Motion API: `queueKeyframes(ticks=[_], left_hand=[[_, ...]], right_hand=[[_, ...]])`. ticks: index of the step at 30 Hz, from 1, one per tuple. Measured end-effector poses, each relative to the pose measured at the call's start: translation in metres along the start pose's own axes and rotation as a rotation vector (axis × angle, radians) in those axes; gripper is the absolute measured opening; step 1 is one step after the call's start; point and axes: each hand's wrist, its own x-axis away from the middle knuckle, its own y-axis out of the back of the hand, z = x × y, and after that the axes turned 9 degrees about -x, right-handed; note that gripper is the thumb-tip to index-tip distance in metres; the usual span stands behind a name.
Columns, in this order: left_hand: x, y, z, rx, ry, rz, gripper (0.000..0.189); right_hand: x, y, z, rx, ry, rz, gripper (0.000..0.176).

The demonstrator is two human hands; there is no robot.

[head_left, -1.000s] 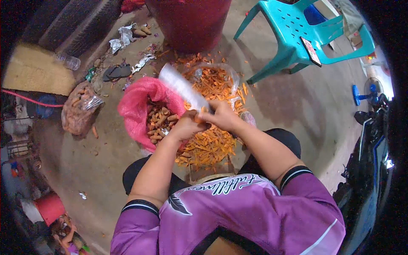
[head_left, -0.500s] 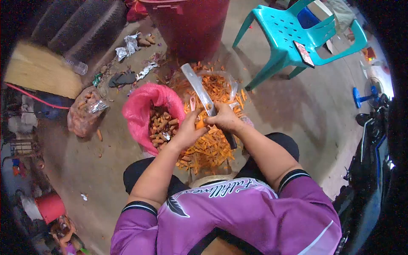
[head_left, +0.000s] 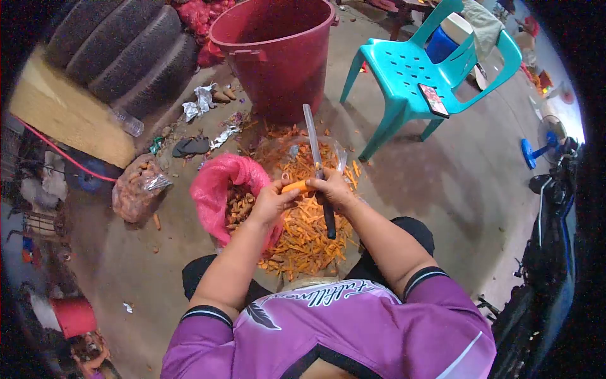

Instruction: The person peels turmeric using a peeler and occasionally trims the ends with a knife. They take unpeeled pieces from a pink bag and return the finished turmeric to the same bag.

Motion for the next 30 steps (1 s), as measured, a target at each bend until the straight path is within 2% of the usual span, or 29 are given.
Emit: queueKeyframes(ticks=[4,5,8,11,14,15,18,21,23,24,26,28,29,30], left_hand=[[-0.006,-0.023,-0.039,0.029,-0.028,-0.003,0.026],[-0.023,-0.004,-0.021,-0.116,0.075,0.014,0.026],[-0.023,0.000,-0.027,-1.306,0.178,-0.217,0.024],[-0.026,0.001,-0.013,-0.610,0.070,-0.235,0.027],[-0.016,-0.015,-0.027,-0.128,0.150,0.169,0.028],[-0.016,-0.015,-0.029,-0.216,0.122,0.204,0.024],[-0.034,-0.002,-0.036,-0.308,0.106,0.105,0.022],[-0.056,-0.004,-0.122,-0.183,-0.185,-0.092,0.017],[-0.070,-0.010,-0.201,-0.061,-0.469,0.004,0.026],[-0.085,0.002,-0.231,-0.021,-0.550,0.055,0.026],[-0.089,0.005,-0.275,-0.014,-0.783,-0.149,0.039],[-0.072,0.009,-0.289,-0.113,-0.895,-0.131,0.035],[-0.064,0.023,-0.286,-0.133,-0.869,0.023,0.038],[-0.055,0.038,-0.271,-0.170,-0.725,0.054,0.041]], right_hand=[[0.005,0.001,0.018,-0.009,0.056,0.032,0.028],[0.004,0.003,0.021,0.012,0.049,0.036,0.028],[0.001,0.008,0.025,0.076,0.016,0.029,0.028],[0.001,0.010,0.027,0.147,-0.015,-0.004,0.028],[0.002,0.008,0.028,0.177,0.001,-0.017,0.029],[0.003,0.008,0.026,0.162,0.029,-0.028,0.029],[-0.004,0.011,0.020,0.049,0.069,-0.063,0.032],[-0.003,0.009,0.029,-0.031,0.089,-0.119,0.031],[-0.012,0.012,0.023,-0.030,0.075,-0.160,0.030],[-0.014,0.013,0.021,-0.005,0.043,-0.165,0.030],[-0.016,0.014,0.018,0.047,-0.036,-0.164,0.031],[-0.017,0.011,0.017,0.073,-0.005,-0.171,0.031],[-0.017,0.010,0.015,0.100,0.005,-0.171,0.030],[-0.018,0.008,0.014,0.126,0.022,-0.168,0.029]])
